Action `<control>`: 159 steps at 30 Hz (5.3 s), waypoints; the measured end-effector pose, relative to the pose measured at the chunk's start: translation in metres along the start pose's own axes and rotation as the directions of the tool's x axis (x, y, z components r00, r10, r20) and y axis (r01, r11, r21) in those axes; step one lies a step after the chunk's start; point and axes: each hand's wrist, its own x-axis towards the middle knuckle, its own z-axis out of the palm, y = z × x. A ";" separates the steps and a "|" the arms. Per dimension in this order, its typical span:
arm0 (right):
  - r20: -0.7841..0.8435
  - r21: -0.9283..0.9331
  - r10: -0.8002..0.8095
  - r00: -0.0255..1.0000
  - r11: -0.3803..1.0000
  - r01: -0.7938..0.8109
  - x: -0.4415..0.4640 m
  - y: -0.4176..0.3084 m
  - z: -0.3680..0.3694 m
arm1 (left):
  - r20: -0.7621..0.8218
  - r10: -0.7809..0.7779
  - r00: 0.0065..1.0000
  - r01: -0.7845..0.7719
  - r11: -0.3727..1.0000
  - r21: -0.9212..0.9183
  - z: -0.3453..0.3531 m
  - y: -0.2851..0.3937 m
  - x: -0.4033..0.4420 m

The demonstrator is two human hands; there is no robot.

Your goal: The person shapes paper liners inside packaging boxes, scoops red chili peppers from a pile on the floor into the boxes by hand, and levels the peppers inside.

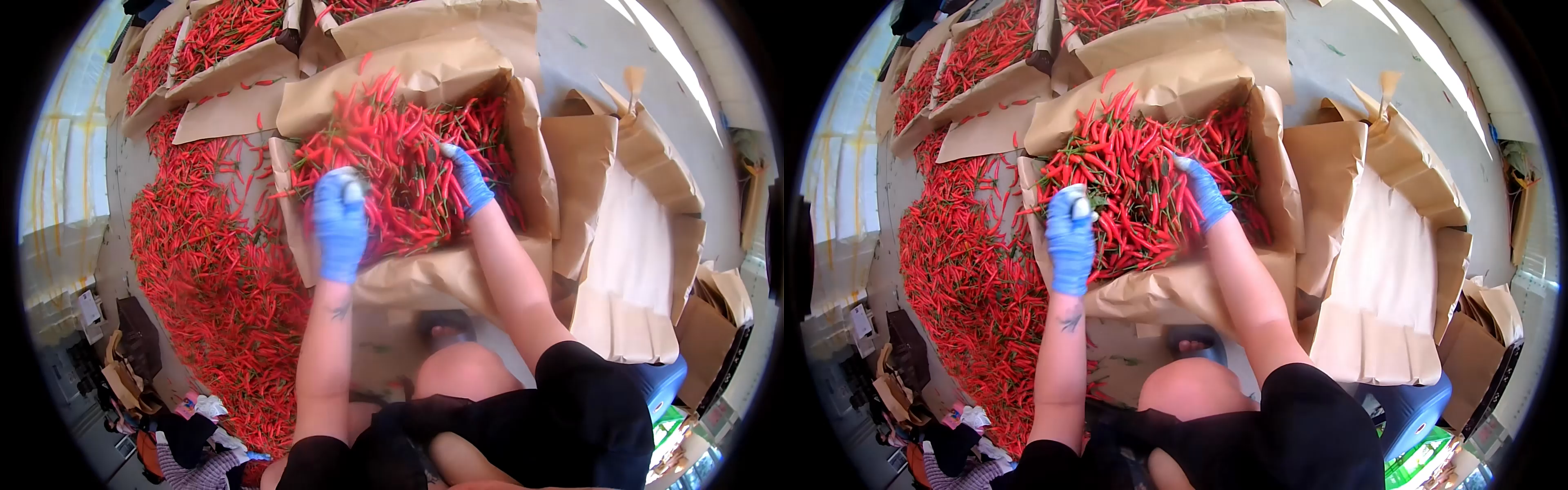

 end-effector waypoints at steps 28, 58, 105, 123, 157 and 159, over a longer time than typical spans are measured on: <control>0.348 -0.802 -0.350 0.870 -0.592 0.082 0.005 0.035 0.055 | 0.291 0.041 0.956 -0.244 0.659 0.712 0.001 -0.028 0.025; 0.476 -0.879 0.175 0.862 0.134 0.458 -0.106 0.088 0.086 | 0.638 -0.768 -0.056 -0.056 0.641 0.766 -0.229 -0.070 -0.111; 0.289 -0.817 0.517 0.805 -0.305 0.489 -0.147 0.064 0.078 | 0.835 -0.462 -0.298 0.012 0.873 0.487 -0.169 -0.032 -0.084; -0.194 -0.963 0.007 0.981 -0.194 -0.189 -0.076 0.033 0.007 | 0.583 -0.391 0.712 0.198 0.909 0.368 0.021 -0.025 -0.071; 0.414 -0.718 -0.492 0.766 -0.694 -0.057 -0.017 0.001 0.004 | 0.403 -0.026 0.915 -0.189 0.855 0.483 0.031 -0.030 -0.092; 0.385 -0.809 -0.586 0.713 -0.586 -0.044 -0.020 -0.011 -0.003 | 0.380 -0.101 0.919 -0.114 0.856 0.504 0.021 -0.029 -0.089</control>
